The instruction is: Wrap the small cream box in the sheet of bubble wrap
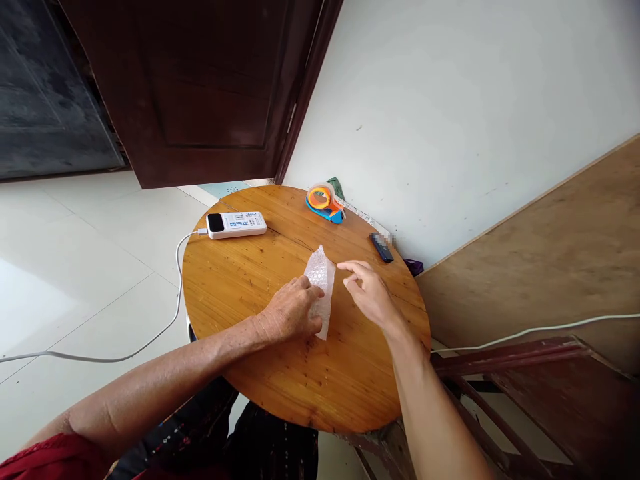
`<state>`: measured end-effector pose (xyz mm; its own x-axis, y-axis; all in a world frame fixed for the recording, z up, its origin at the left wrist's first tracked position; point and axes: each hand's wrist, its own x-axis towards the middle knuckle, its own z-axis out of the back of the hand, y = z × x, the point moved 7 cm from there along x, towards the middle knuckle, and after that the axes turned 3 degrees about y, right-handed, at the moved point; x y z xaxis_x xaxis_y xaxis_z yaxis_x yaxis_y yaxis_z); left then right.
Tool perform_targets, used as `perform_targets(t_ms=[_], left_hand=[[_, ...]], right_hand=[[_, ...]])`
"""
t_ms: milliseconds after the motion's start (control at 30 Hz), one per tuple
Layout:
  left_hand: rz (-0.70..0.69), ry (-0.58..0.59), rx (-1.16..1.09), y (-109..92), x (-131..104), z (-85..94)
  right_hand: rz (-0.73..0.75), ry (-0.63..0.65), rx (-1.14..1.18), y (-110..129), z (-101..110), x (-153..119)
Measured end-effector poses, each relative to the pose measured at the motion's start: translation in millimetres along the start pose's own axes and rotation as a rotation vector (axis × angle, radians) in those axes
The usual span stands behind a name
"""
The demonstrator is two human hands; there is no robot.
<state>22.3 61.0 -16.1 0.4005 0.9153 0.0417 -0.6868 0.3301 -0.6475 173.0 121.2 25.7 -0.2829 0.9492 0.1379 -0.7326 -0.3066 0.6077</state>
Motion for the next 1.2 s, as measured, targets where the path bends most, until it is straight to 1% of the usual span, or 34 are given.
perform_targets(t_ms=[33,100,167,200,233,267,367,467,533,600,667,733,800,867,933,1000,1100,1200], left_hand=[[-0.008,0.0,0.02,-1.2,-0.2,1.3],[-0.031,-0.008,0.053,-2.9,0.0,2.9],[-0.059,-0.028,0.077,-3.9,1.0,4.3],[-0.075,-0.03,0.087,-4.4,1.8,4.6],[-0.092,-0.019,0.096,-5.1,3.0,4.6],[-0.106,0.006,0.104,-5.9,4.3,4.3],[-0.137,0.118,0.124,-9.6,8.3,4.1],[-0.158,0.192,0.139,-14.2,11.1,6.8],[-0.162,0.218,0.153,-16.3,11.6,7.1],[-0.14,0.22,0.163,-16.4,10.5,6.7],[-0.116,0.188,0.171,-16.5,8.1,7.1],[-0.126,0.132,0.185,-19.2,4.9,9.0],[-0.167,0.089,0.215,-23.7,2.3,10.1],[-0.197,0.101,0.252,-25.8,1.2,7.7],[-0.205,0.135,0.274,-24.6,1.7,3.9],[-0.207,0.148,0.268,-22.6,2.6,1.4],[-0.215,0.133,0.238,-20.6,3.2,-0.3],[-0.217,0.112,0.214,-20.2,2.9,-1.3]], right_hand=[[-0.013,0.044,0.002,-5.0,-1.6,14.6],[-0.061,0.185,0.041,-14.5,-10.7,38.2],[-0.099,0.33,0.107,-21.8,-21.7,50.7],[-0.106,0.363,0.145,-24.8,-24.5,53.2],[-0.101,0.362,0.19,-27.6,-24.5,54.1],[-0.086,0.332,0.242,-30.1,-21.8,53.3],[-0.034,0.229,0.431,-35.4,-8.4,44.1],[-0.023,0.238,0.553,-33.0,-3.4,36.5],[-0.059,0.236,0.523,-30.4,-6.5,39.1],[-0.133,0.223,0.404,-31.2,-15.4,46.6],[-0.204,0.217,0.283,-34.4,-28.2,55.3],[-0.239,0.209,0.225,-37.3,-40.6,62.0],[-0.246,0.186,0.212,-39.6,-48.1,64.6],[-0.254,0.144,0.206,-42.4,-47.5,62.2],[-0.275,0.099,0.217,-46.0,-40.0,55.2],[-0.314,0.087,0.24,-50.6,-30.7,45.5],[-0.374,0.142,0.282,-55.6,-24.0,34.2],[-0.378,0.197,0.329,-53.7,-29.3,34.4]])
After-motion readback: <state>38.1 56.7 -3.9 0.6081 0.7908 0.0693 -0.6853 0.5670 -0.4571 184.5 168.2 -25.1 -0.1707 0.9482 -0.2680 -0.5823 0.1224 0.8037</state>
